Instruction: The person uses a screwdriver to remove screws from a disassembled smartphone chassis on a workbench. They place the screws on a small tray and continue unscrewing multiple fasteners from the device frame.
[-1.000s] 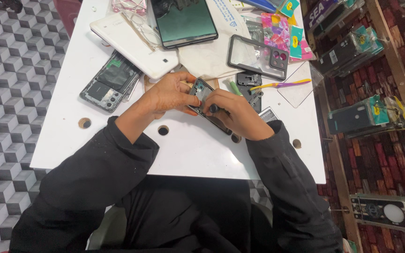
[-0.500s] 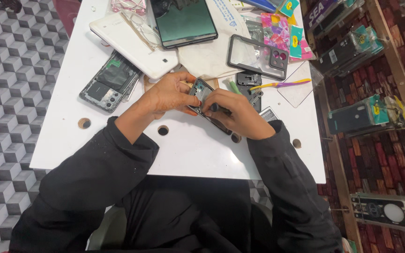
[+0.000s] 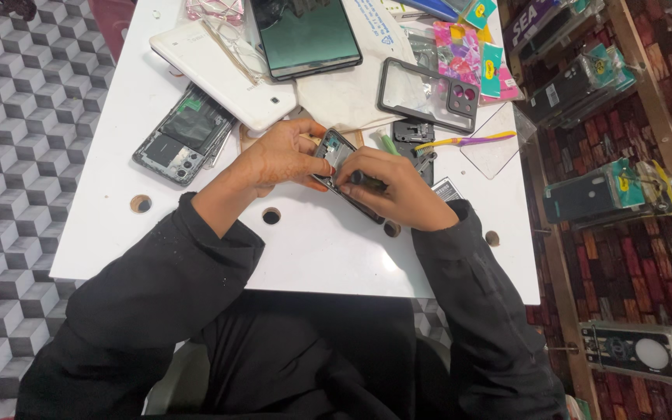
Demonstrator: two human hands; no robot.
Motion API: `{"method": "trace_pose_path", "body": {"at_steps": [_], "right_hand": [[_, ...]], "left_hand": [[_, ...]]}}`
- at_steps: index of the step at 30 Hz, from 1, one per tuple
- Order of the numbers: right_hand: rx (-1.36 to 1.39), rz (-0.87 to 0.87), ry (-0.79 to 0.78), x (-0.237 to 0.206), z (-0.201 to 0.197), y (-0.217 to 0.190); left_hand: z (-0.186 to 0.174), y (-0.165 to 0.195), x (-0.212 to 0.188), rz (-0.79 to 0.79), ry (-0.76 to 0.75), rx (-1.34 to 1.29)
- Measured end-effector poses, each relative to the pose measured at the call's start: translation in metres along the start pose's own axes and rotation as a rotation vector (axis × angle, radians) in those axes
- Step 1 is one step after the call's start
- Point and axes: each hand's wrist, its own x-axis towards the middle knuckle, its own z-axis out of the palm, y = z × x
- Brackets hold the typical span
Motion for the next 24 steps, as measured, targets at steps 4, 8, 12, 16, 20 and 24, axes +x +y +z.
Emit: {"method": "trace_pose_path", "body": {"at_steps": [4, 8, 12, 16, 20, 24], "right_hand": [[0.004, -0.005, -0.002, 0.000, 0.000, -0.001], [0.017, 0.066, -0.004, -0.001, 0.001, 0.000], [0.031, 0.055, 0.000, -0.001, 0.002, 0.003], [0.040, 0.036, 0.011, 0.000, 0.003, 0.009], [0.038, 0.043, 0.015, -0.001, 0.004, 0.012], [0.054, 0.069, 0.007, -0.001, 0.004, 0.012]], "left_hand": [[0.000, -0.001, 0.000, -0.001, 0.000, -0.008], [0.000, -0.002, 0.001, 0.008, 0.001, -0.003], [-0.001, -0.004, 0.002, 0.013, -0.002, -0.017], [-0.003, -0.006, 0.003, 0.017, -0.013, -0.024], [-0.003, -0.006, 0.003, 0.027, -0.029, -0.032], [0.000, -0.003, 0.002, 0.016, -0.009, -0.003]]}}
